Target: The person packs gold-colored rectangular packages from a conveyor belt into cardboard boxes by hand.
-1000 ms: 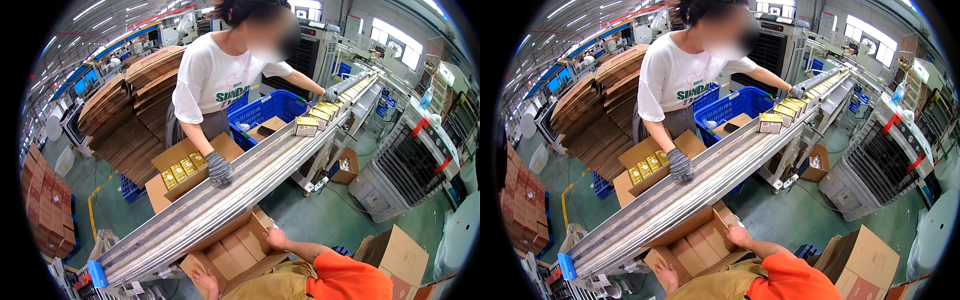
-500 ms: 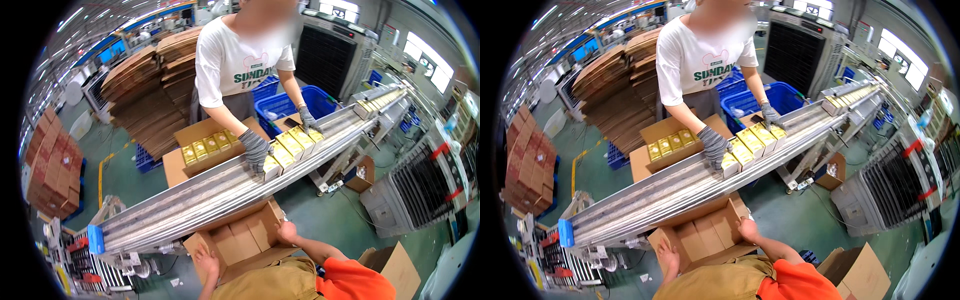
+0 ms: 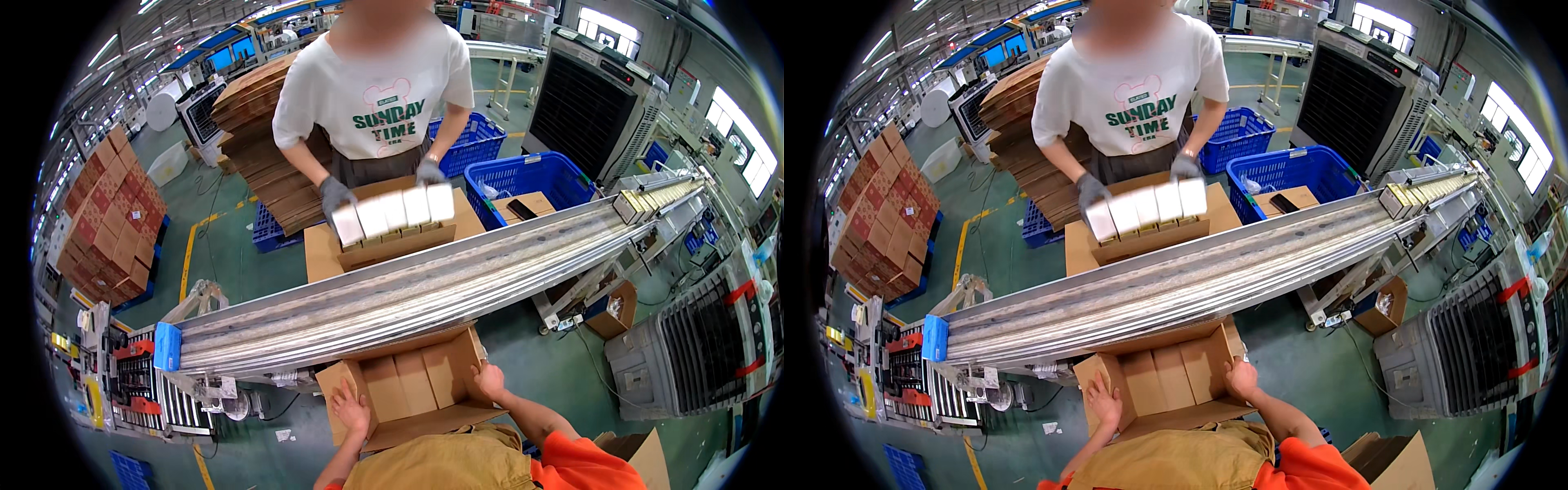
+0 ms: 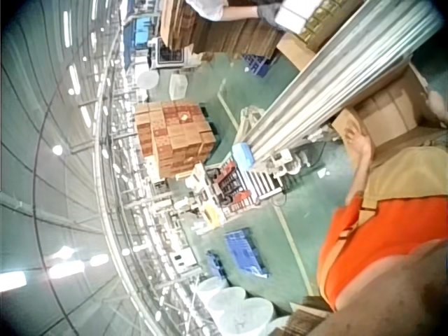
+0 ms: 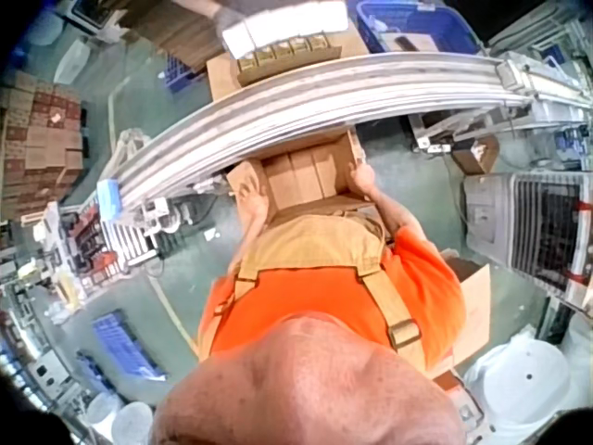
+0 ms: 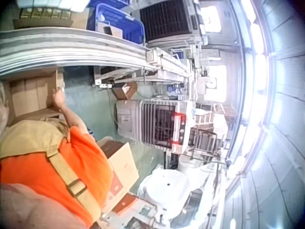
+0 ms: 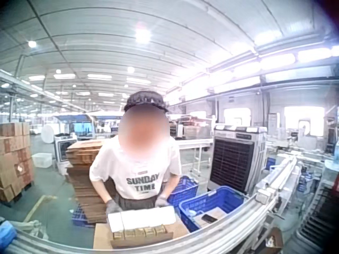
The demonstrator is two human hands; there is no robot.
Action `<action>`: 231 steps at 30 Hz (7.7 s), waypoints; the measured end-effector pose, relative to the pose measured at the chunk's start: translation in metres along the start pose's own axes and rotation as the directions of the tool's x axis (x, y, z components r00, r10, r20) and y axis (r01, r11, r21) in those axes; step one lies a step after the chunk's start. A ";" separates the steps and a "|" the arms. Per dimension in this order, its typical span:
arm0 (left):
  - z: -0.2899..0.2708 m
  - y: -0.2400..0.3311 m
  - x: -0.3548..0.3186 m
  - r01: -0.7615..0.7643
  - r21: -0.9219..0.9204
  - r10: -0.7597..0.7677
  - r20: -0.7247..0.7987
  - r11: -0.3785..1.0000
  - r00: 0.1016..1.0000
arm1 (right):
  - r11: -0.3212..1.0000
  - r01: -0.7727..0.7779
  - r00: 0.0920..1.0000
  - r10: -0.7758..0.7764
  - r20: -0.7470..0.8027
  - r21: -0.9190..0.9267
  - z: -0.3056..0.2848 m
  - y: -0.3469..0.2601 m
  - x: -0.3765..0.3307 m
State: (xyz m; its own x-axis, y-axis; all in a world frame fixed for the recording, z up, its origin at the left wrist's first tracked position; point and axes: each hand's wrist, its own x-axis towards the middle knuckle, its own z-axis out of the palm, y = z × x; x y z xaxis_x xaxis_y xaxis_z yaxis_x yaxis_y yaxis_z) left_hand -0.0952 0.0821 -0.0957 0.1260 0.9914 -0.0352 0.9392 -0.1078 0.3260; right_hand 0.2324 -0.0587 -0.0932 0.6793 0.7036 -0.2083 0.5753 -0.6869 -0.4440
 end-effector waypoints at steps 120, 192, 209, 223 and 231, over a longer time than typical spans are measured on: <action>0.006 -0.031 0.026 -0.292 0.562 0.284 0.103 0.774 0.953 | 0.990 0.140 0.547 -0.087 -0.833 -0.012 -0.373 0.239 0.250; 0.070 0.164 -0.015 -0.627 -0.405 0.634 0.750 0.665 0.188 | 0.713 0.568 0.781 -0.624 0.003 0.410 -0.158 -0.010 0.097; -0.068 0.398 0.058 -0.032 -0.667 0.476 0.496 0.744 0.726 | 0.980 -0.175 0.963 0.150 -0.224 -0.096 -0.472 0.268 0.403; -0.102 0.278 0.180 0.007 -0.643 0.315 0.384 0.765 0.868 | 0.938 0.252 0.957 -0.278 0.082 0.238 -0.241 -0.033 0.251; -0.171 0.150 0.072 -0.158 -0.716 0.065 -0.156 0.680 0.986 | 0.802 0.366 0.931 -0.321 -0.176 0.472 -0.206 -0.114 0.079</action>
State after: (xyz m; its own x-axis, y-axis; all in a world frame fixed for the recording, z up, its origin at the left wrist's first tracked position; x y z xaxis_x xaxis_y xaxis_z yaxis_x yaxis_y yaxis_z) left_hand -0.0004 0.1505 0.1125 0.1355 0.9817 0.1337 0.3904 -0.1769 0.9035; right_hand 0.3148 0.0379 0.1203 0.5275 0.8434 0.1020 0.4953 -0.2078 -0.8435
